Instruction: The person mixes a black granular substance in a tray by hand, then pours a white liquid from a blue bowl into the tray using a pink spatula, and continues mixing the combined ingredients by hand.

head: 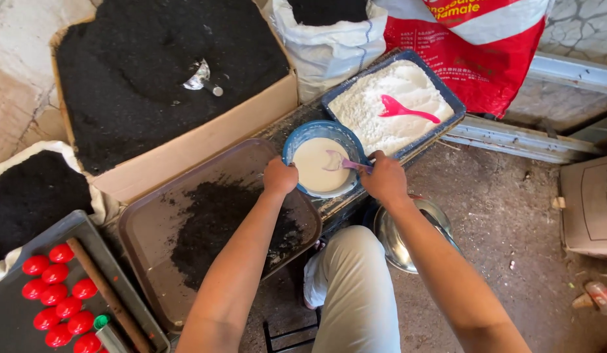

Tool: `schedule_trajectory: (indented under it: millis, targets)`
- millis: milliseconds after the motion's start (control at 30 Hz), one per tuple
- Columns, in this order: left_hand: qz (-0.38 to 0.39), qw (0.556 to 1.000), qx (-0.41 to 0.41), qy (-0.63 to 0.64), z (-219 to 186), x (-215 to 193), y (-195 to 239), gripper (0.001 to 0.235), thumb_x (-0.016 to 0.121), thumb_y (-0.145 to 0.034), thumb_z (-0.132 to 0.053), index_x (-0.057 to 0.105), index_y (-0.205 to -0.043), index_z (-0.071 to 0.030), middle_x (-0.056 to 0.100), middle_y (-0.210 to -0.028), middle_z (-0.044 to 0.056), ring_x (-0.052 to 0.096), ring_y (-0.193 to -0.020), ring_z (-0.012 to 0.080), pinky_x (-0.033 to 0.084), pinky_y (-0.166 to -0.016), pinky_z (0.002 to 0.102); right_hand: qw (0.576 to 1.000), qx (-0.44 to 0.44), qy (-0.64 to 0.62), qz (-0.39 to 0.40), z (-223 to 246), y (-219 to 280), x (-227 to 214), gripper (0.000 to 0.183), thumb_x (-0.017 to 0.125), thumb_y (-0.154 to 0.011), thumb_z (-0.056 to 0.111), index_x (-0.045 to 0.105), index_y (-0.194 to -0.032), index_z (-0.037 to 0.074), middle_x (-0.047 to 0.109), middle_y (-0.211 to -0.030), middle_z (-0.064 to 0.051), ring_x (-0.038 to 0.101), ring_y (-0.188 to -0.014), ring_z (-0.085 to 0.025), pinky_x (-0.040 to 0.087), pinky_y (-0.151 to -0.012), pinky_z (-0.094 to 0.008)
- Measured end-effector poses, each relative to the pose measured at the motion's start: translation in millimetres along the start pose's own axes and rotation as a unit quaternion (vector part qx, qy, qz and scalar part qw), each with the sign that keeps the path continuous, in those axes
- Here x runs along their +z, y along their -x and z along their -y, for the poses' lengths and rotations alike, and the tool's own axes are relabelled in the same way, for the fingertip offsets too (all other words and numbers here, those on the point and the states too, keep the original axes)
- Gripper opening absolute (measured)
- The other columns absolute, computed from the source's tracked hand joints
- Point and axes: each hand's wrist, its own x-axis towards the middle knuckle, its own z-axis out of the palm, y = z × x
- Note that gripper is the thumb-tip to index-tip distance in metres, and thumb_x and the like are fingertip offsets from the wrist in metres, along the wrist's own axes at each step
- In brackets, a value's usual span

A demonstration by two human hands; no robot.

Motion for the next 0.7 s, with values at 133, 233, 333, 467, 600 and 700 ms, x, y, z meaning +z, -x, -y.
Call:
schedule_trajectory:
  millis: [133, 233, 333, 467, 600, 700]
  targets:
    - [-0.025, 0.999, -0.019, 0.008, -5.9, -3.4, 6.2, 0.056, 0.055, -0.099, -0.022, 0.049, -0.146, 0.006, 0.060, -0.137, 0.027, 0.058, -0.129, 0.0442, 0.048, -0.106, 0.058, 0.998, 0.033, -0.027, 0.036, -6.2, -13.6, 14.9, 0.049, 0.069, -0.094, 0.034, 0.067, -0.129, 0.001, 0.075, -0.103, -0.023, 0.073, -0.102, -0.042, 0.060, -0.083, -0.054]
    - [-0.039, 0.998, -0.045, 0.028, -18.4, -13.0, 23.5, 0.048, 0.058, -0.096, -0.023, 0.057, -0.135, 0.005, 0.066, -0.125, 0.026, 0.064, -0.119, 0.0438, 0.055, -0.096, 0.057, 0.996, 0.045, -0.026, 0.071, -10.3, -22.1, 25.2, 0.051, 0.067, -0.093, 0.037, 0.070, -0.127, 0.000, 0.075, -0.103, -0.025, 0.072, -0.104, -0.046, 0.059, -0.084, -0.056]
    - [-0.051, 0.997, -0.039, 0.039, -3.5, -14.0, 9.6, 0.044, 0.062, -0.095, -0.022, 0.061, -0.130, 0.004, 0.069, -0.117, 0.025, 0.068, -0.113, 0.0422, 0.060, -0.088, 0.055, 0.995, 0.062, -0.028, 0.071, 2.4, -19.7, 14.8, 0.049, 0.071, -0.088, 0.045, 0.076, -0.115, 0.004, 0.077, -0.099, -0.022, 0.072, -0.105, -0.044, 0.059, -0.087, -0.055]
    - [-0.040, 0.990, -0.032, 0.134, -3.5, -32.9, 9.8, 0.045, 0.065, -0.093, -0.017, 0.059, -0.129, 0.009, 0.068, -0.112, 0.028, 0.073, -0.089, 0.0404, 0.067, -0.056, 0.048, 0.989, 0.054, -0.120, 0.072, 17.0, -25.5, -3.7, 0.052, 0.072, -0.093, 0.031, 0.068, -0.127, -0.007, 0.074, -0.104, -0.028, 0.070, -0.106, -0.047, 0.058, -0.088, -0.057]
    - [0.021, 0.968, -0.041, 0.245, -29.6, -91.0, 65.0, 0.062, 0.061, -0.099, -0.022, 0.040, -0.148, 0.009, 0.052, -0.141, 0.030, 0.056, -0.128, 0.0441, 0.064, -0.087, 0.054, 0.985, 0.030, -0.159, 0.053, 40.5, -23.4, -17.6, 0.052, 0.075, -0.094, 0.031, 0.068, -0.129, -0.007, 0.073, -0.105, -0.027, 0.070, -0.106, -0.046, 0.058, -0.086, -0.056]
    - [0.043, 0.939, -0.040, 0.338, -50.0, -136.0, 124.8, 0.064, 0.050, -0.104, -0.022, 0.027, -0.156, 0.008, 0.038, -0.154, 0.031, 0.045, -0.139, 0.0472, 0.056, -0.098, 0.059, 0.984, 0.013, -0.162, 0.067, 72.6, -16.3, -25.8, 0.053, 0.076, -0.091, 0.030, 0.068, -0.130, -0.006, 0.074, -0.108, -0.027, 0.069, -0.109, -0.046, 0.057, -0.088, -0.057]
